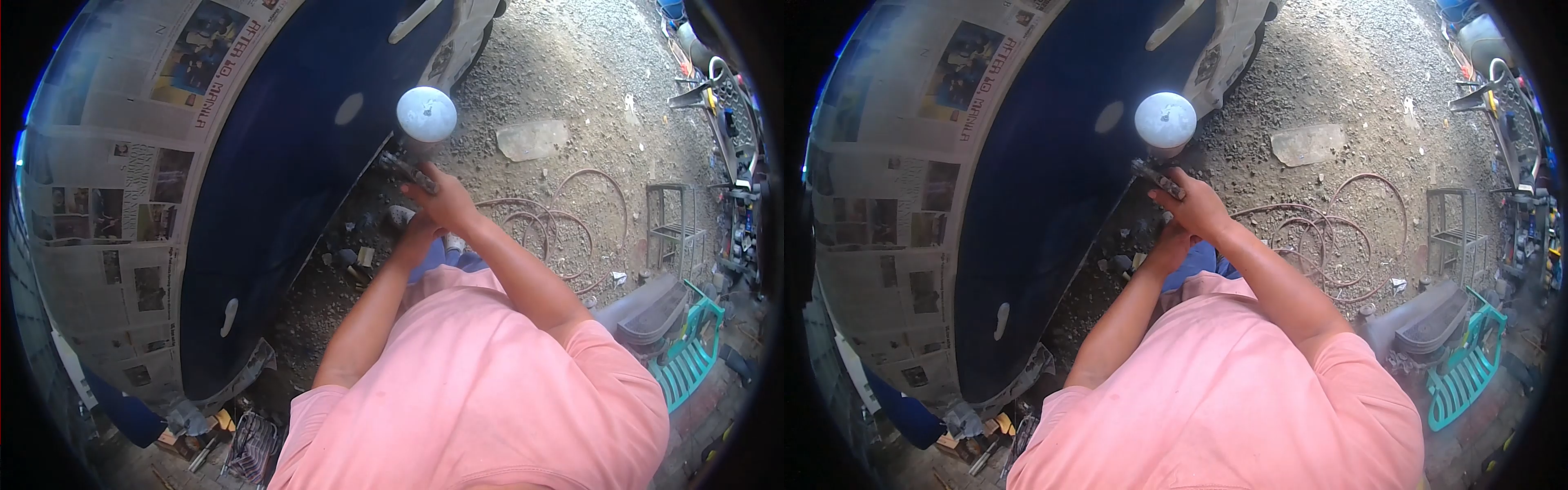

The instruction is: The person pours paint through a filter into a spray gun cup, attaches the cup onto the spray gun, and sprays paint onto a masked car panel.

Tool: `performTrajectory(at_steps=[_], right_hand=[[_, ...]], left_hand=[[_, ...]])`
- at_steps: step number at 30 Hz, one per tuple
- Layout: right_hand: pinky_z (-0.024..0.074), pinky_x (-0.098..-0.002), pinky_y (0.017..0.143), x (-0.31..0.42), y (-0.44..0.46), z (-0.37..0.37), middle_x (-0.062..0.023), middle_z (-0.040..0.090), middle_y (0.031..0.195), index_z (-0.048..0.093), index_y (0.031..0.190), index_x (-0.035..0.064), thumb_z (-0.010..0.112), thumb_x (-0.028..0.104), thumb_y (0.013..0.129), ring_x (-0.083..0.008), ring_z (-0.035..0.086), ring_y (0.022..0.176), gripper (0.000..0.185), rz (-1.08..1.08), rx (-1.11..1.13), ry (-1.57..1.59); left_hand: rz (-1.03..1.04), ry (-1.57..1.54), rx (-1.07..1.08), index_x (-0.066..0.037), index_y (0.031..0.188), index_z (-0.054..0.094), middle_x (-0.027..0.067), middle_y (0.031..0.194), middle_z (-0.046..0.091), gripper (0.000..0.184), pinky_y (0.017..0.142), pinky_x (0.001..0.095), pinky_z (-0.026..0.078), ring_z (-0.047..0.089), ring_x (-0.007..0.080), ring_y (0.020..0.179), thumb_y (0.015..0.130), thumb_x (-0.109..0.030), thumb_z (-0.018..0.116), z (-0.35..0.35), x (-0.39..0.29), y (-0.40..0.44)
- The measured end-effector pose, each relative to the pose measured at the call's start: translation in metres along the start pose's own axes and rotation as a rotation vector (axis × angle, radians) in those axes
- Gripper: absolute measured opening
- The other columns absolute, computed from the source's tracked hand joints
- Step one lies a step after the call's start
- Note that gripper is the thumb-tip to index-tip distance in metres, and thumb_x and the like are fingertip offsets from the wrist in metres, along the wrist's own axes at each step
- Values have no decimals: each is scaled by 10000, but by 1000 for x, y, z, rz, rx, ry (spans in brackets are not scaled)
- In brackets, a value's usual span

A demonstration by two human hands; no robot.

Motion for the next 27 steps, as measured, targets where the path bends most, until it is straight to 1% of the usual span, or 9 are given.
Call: performTrajectory(at_steps=[4,7,10,13,16,20,22,25,27], right_hand=[[535,-513,831,0,8,-4,-276,717,1055,614,1279,56,744,430,938,-499,663,1017,523,6,14,-51],[543,-510,819,0,11,-16,-274,722,1051,608,1316,72,743,426,939,-494,673,1006,534,17,-80,-76],[545,-511,803,2,12,-31,-275,725,1040,611,1329,95,741,412,944,-487,686,987,514,-6,-173,-92],[540,-462,845,8,10,-37,-277,730,1063,613,1335,75,761,354,945,-463,699,1042,501,99,-154,-30],[537,-463,850,9,11,-32,-267,737,1052,619,1323,67,769,365,939,-462,701,1048,508,115,-135,-41],[536,-492,789,17,7,-22,-269,729,1007,624,1282,84,746,423,940,-485,692,931,497,143,-40,-29],[532,-479,783,15,4,-15,-266,728,984,629,1260,75,746,432,939,-480,691,906,494,242,79,40],[528,-465,784,18,7,-15,-261,727,960,633,1252,75,752,446,933,-454,696,889,503,268,114,101],[531,-464,807,15,15,-19,-271,730,984,627,1269,58,752,450,932,-444,708,942,532,226,45,95]], left_hand=[[36,2,-4,-106,1360,574,-13,1197,622,447,905,293,501,589,74,1040,1007,-369,655,-4,-3,11],[51,-5,-9,-77,1240,620,-28,1079,622,365,798,233,462,572,40,936,985,-337,645,11,-18,19],[84,-15,19,-89,1210,629,-33,1053,617,343,779,225,449,561,31,910,977,-339,655,23,-24,26],[62,27,79,-96,1326,585,-25,1173,635,391,879,267,507,599,62,1027,1001,-310,633,20,-17,33],[45,-12,87,-101,1327,582,-17,1201,640,397,918,284,506,607,74,1076,988,-295,653,21,-24,22],[25,-16,23,-123,1314,590,-10,1207,651,385,961,307,496,614,88,1102,966,-256,687,18,-29,4],[6,-55,-12,-132,1301,596,-8,1202,658,374,978,314,491,616,91,1113,957,-235,700,27,-42,-7],[14,-74,-26,-141,1280,607,-12,1178,664,347,956,304,498,625,92,1095,955,-215,703,16,-35,-1],[29,-75,-8,-141,1265,611,-16,1156,668,333,933,298,502,630,91,1066,954,-215,704,19,-40,6]])
Point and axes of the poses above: each hand's wrist, its own y-axis towards the middle knuckle, its own z-axis out of the palm, x = y × z, the point moved 10 cm from there along y, towards the middle knuckle
